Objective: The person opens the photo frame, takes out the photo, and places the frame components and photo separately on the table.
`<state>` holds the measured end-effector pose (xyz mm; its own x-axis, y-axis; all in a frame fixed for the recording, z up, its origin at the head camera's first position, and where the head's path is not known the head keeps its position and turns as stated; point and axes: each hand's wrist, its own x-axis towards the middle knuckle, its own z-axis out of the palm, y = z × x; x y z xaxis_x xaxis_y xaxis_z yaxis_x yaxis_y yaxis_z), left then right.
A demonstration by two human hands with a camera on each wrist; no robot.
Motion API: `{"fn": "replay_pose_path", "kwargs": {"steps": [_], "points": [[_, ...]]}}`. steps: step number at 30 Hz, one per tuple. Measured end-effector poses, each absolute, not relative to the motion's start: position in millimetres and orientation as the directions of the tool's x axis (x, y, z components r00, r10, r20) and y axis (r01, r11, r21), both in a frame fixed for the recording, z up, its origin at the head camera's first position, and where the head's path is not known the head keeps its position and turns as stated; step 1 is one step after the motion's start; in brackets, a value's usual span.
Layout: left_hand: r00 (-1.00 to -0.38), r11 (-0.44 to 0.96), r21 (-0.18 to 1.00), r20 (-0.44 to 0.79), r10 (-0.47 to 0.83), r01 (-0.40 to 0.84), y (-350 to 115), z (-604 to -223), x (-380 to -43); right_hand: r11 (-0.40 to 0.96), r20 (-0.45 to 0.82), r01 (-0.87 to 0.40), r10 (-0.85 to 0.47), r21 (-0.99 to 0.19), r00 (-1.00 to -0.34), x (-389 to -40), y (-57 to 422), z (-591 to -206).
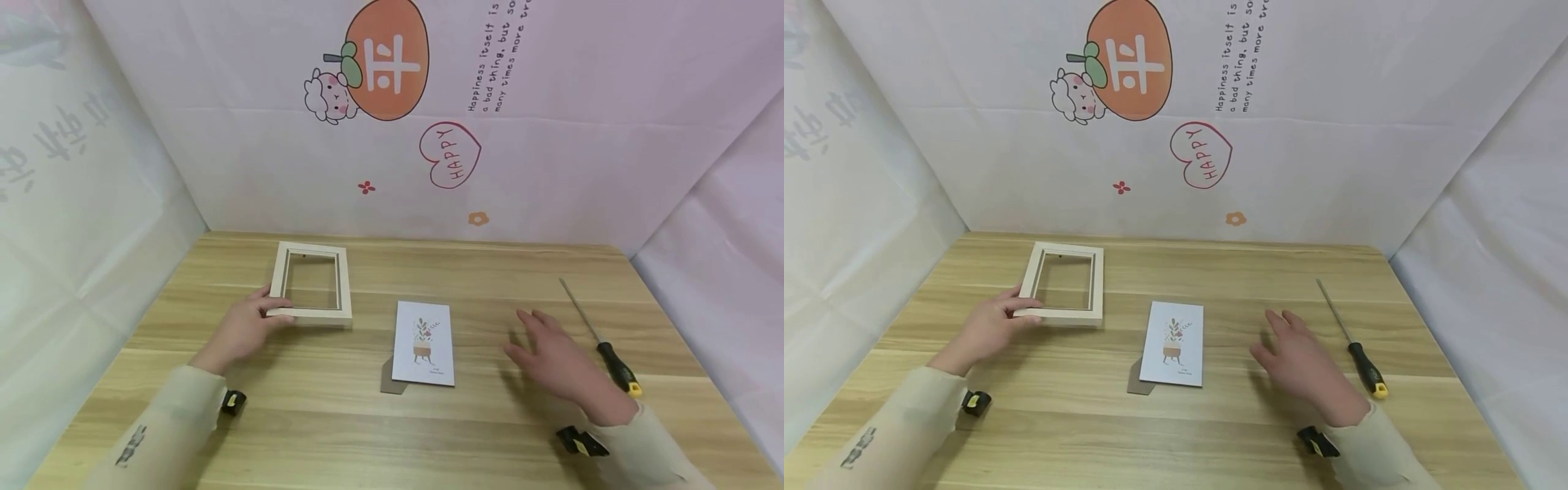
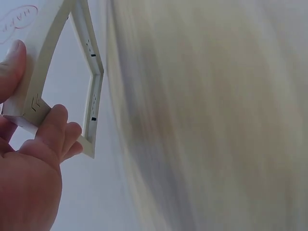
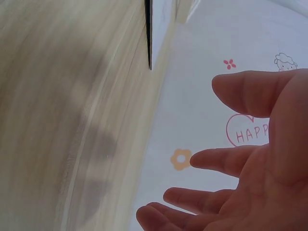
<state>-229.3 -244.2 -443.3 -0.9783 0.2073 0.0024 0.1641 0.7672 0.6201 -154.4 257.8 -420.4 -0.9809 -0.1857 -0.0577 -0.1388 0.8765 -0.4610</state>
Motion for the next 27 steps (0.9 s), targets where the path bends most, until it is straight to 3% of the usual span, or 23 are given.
{"fn": "replay_pose_path", "kwargs": {"steps": [9,19,27], "points": [[-0.976,0.781,0.603,-0.018,0.217,0.162,-258.4,-443.2,-242.3,0.875,-0.075,-0.126,-0.181,-0.467,-0.981,-152.4,263.2,-423.2],[-0.973,0.838,0.51,-0.007,0.231,0.195,-266.1,-438.8,-248.4,0.871,-0.1,-0.108,-0.176,-0.479,-0.979,-148.1,265.7,-420.1],[-0.967,0.859,0.486,-0.095,0.237,0.163,-269.0,-443.0,-249.1,0.881,-0.097,-0.116,-0.18,-0.459,-0.979,-145.6,268.3,-421.5]]}}
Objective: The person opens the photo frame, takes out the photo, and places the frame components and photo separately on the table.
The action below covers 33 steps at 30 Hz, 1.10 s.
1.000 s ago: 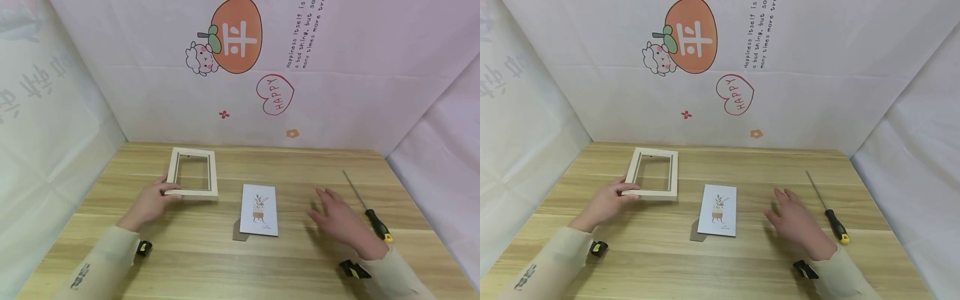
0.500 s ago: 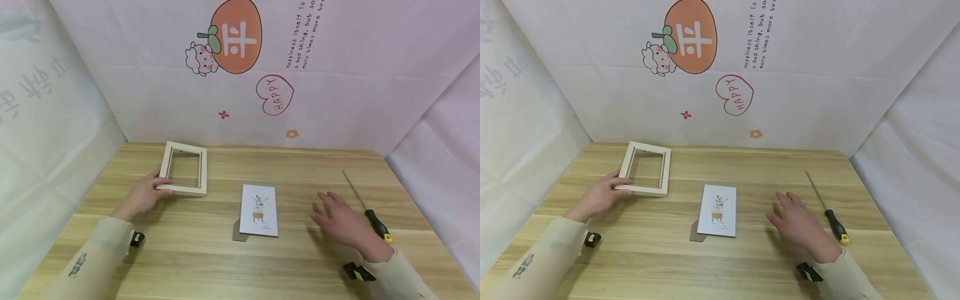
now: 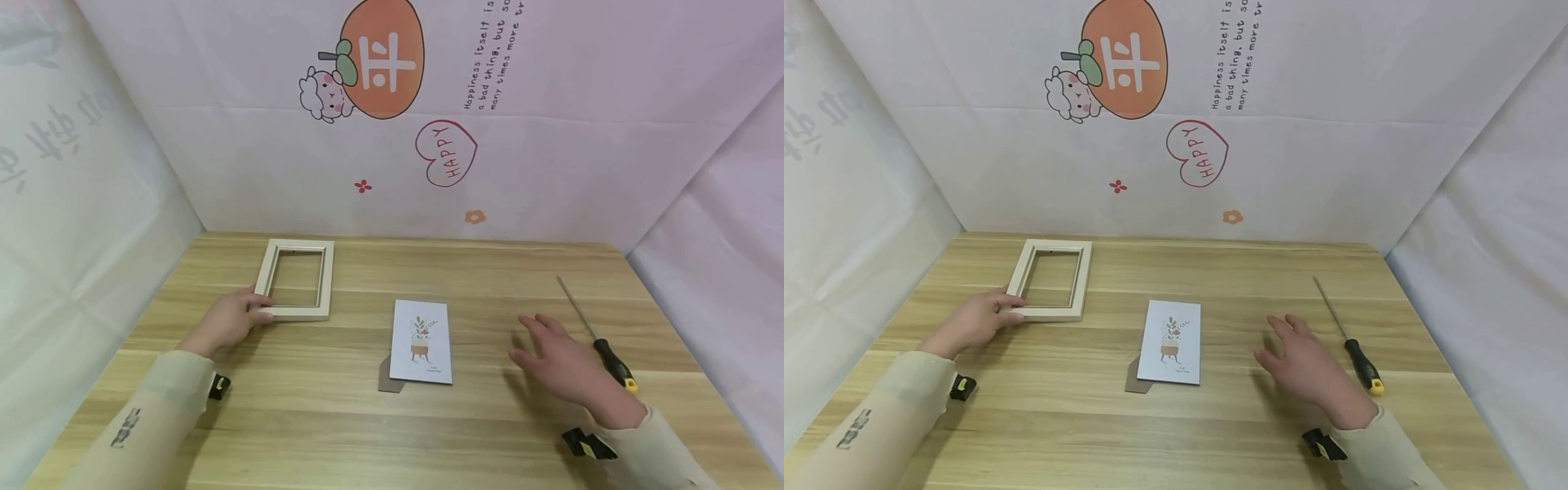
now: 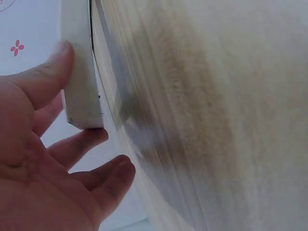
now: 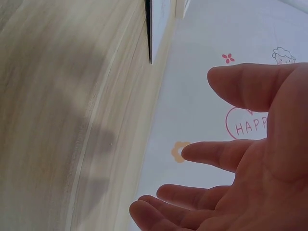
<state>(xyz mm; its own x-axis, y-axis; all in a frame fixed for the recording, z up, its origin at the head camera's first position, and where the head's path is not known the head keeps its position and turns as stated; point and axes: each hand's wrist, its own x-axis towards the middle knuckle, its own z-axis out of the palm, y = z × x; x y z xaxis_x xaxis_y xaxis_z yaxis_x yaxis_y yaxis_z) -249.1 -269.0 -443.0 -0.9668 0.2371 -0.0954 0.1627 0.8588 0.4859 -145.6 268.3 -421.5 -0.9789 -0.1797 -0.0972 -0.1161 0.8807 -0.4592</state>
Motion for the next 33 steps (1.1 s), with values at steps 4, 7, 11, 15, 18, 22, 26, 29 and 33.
{"fn": "replay_pose_path", "kwargs": {"steps": [4,7,11,15,18,22,26,29,33], "points": [[-0.966,0.864,0.48,-0.114,0.23,0.149,-270.1,-444.5,-248.4,0.884,-0.105,-0.119,-0.185,-0.451,-0.977,-145.6,268.5,-421.8],[-0.966,0.871,0.463,-0.104,0.238,0.165,-270.3,-446.1,-249.0,0.882,-0.108,-0.122,-0.19,-0.455,-0.976,-145.7,267.6,-421.9],[-0.963,0.874,0.453,-0.107,0.247,0.174,-268.6,-446.9,-249.6,0.876,-0.103,-0.131,-0.2,-0.464,-0.974,-145.9,266.8,-422.8],[-0.968,0.882,0.449,-0.118,0.22,0.146,-261.8,-441.0,-246.7,0.875,-0.098,-0.131,-0.199,-0.466,-0.975,-145.3,265.3,-424.2],[-0.978,0.888,0.44,-0.09,0.189,0.131,-249.7,-430.2,-240.1,0.873,-0.1,-0.123,-0.192,-0.472,-0.976,-145.2,262.5,-425.5],[-0.98,0.853,0.5,-0.046,0.194,0.145,-225.6,-413.4,-226.3,0.852,-0.085,-0.119,-0.188,-0.51,-0.979,-147.0,256.3,-428.1],[-0.962,0.689,0.717,-0.102,0.254,0.106,-195.5,-408.0,-212.0,0.819,-0.081,-0.112,-0.189,-0.562,-0.979,-148.3,243.1,-430.2],[-0.932,0.451,0.893,-0.174,0.317,-0.013,-169.2,-413.2,-203.5,0.789,-0.113,-0.077,-0.183,-0.61,-0.977,-149.7,229.4,-431.3],[-0.888,0.153,0.976,-0.207,0.411,-0.156,-133.0,-425.1,-197.1,0.734,-0.157,-0.029,-0.183,-0.679,-0.971,-151.1,210.7,-434.2]]}}
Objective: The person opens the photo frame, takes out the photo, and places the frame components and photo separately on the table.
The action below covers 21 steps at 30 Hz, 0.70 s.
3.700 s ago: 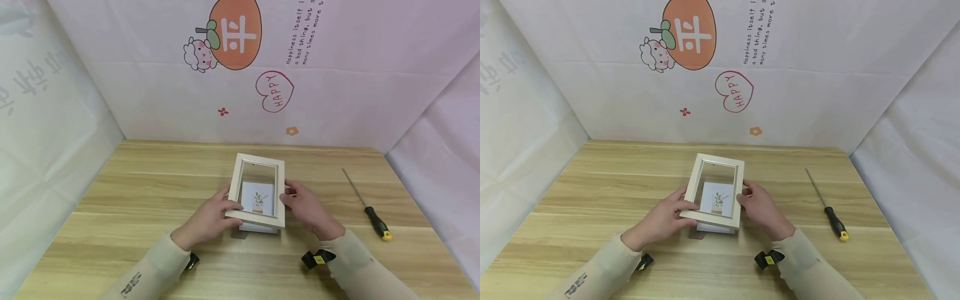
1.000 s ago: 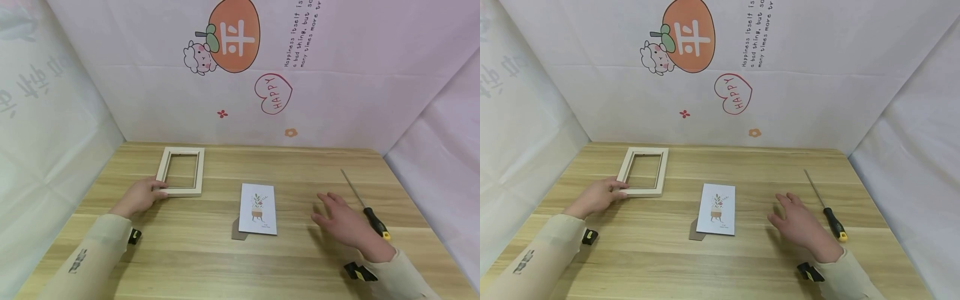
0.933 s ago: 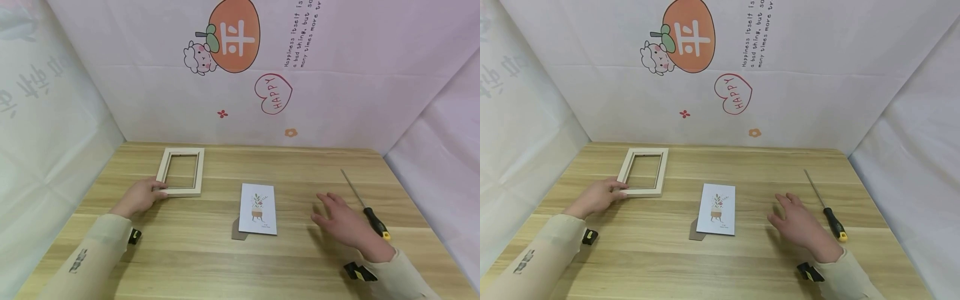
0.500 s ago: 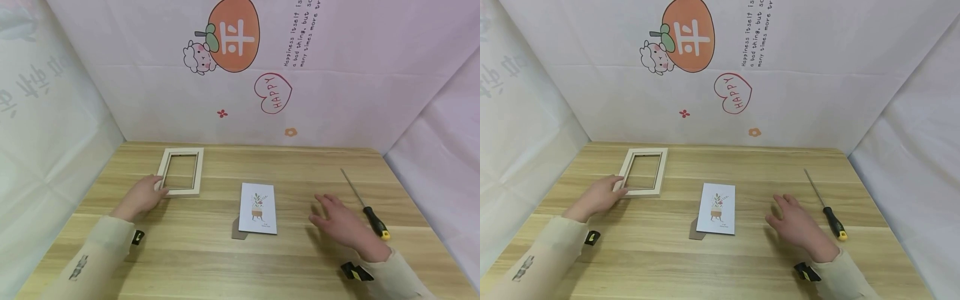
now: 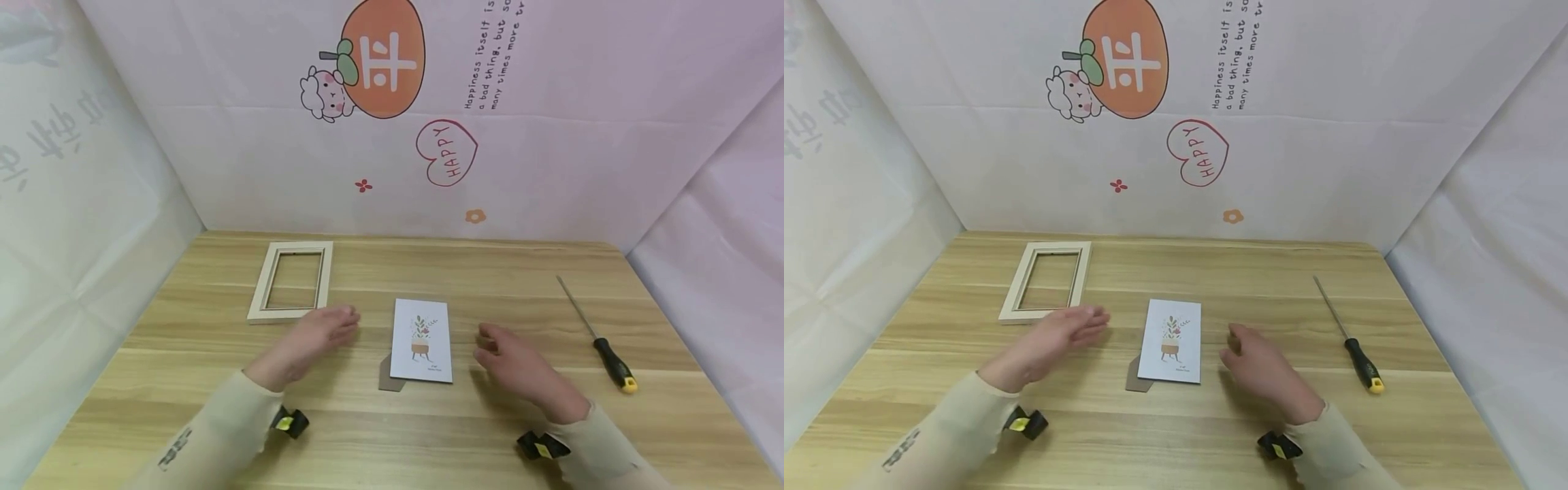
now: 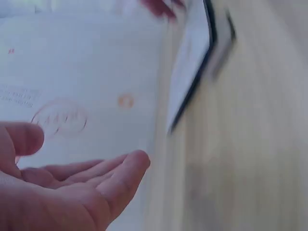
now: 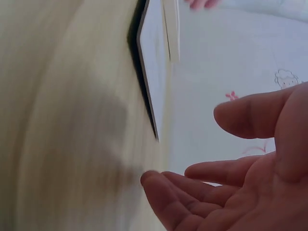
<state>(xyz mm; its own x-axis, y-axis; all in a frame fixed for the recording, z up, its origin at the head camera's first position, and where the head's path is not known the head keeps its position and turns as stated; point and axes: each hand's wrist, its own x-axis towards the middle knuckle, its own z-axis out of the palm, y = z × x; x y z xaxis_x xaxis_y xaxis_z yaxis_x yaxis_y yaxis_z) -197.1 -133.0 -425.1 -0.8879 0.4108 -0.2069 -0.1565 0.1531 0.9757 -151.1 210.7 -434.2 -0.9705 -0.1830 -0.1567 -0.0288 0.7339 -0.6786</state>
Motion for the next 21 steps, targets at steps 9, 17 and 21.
{"fn": "replay_pose_path", "kwargs": {"steps": [9,17,21], "points": [[-0.862,0.12,0.962,-0.272,0.428,-0.244,-88.2,-447.0,-186.5,0.662,-0.179,0.028,-0.162,-0.749,-0.97,-154.2,181.8,-445.7],[-0.859,0.073,0.961,-0.27,0.435,-0.265,-78.5,-453.5,-183.6,0.621,-0.189,0.052,-0.157,-0.782,-0.969,-153.3,174.7,-447.3],[-0.854,0.071,0.965,-0.258,0.452,-0.254,-78.3,-453.2,-180.8,0.613,-0.205,0.069,-0.154,-0.787,-0.967,-149.9,172.3,-444.3]]}}
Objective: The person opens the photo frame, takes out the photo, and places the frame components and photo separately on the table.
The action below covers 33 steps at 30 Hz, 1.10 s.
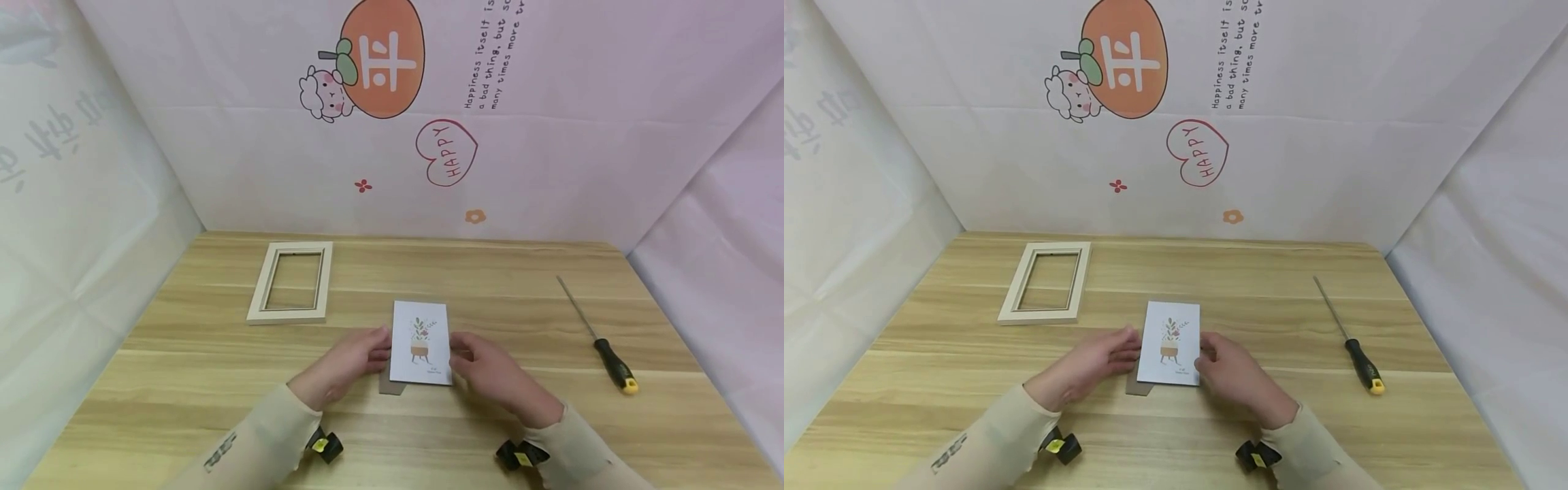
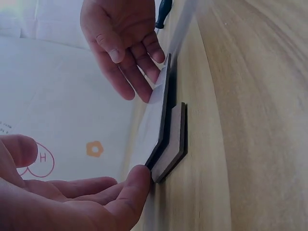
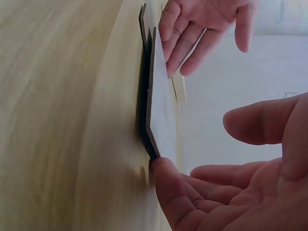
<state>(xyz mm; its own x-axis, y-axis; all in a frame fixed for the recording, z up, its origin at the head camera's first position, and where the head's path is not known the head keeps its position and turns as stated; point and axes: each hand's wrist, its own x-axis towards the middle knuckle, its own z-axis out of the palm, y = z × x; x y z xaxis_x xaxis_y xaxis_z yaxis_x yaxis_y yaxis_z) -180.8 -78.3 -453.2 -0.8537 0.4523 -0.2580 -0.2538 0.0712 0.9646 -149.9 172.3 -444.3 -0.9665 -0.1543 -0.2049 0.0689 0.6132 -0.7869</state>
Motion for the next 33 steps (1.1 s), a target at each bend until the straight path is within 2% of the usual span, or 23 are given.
{"fn": "replay_pose_path", "kwargs": {"steps": [8,19,33], "points": [[-0.827,0.166,0.963,-0.266,0.495,-0.21,-82.7,-442.1,-164.1,0.643,-0.219,0.055,-0.179,-0.764,-0.959,-138.7,173.2,-441.0],[-0.836,0.206,0.961,-0.265,0.48,-0.186,-83.8,-436.2,-160.1,0.621,-0.201,0.04,-0.192,-0.783,-0.961,-134.1,171.9,-437.7],[-0.835,0.234,0.958,-0.261,0.485,-0.164,-84.5,-428.7,-157.5,0.59,-0.205,0.113,-0.091,-0.799,-0.974,-135.1,169.6,-436.3]]}}
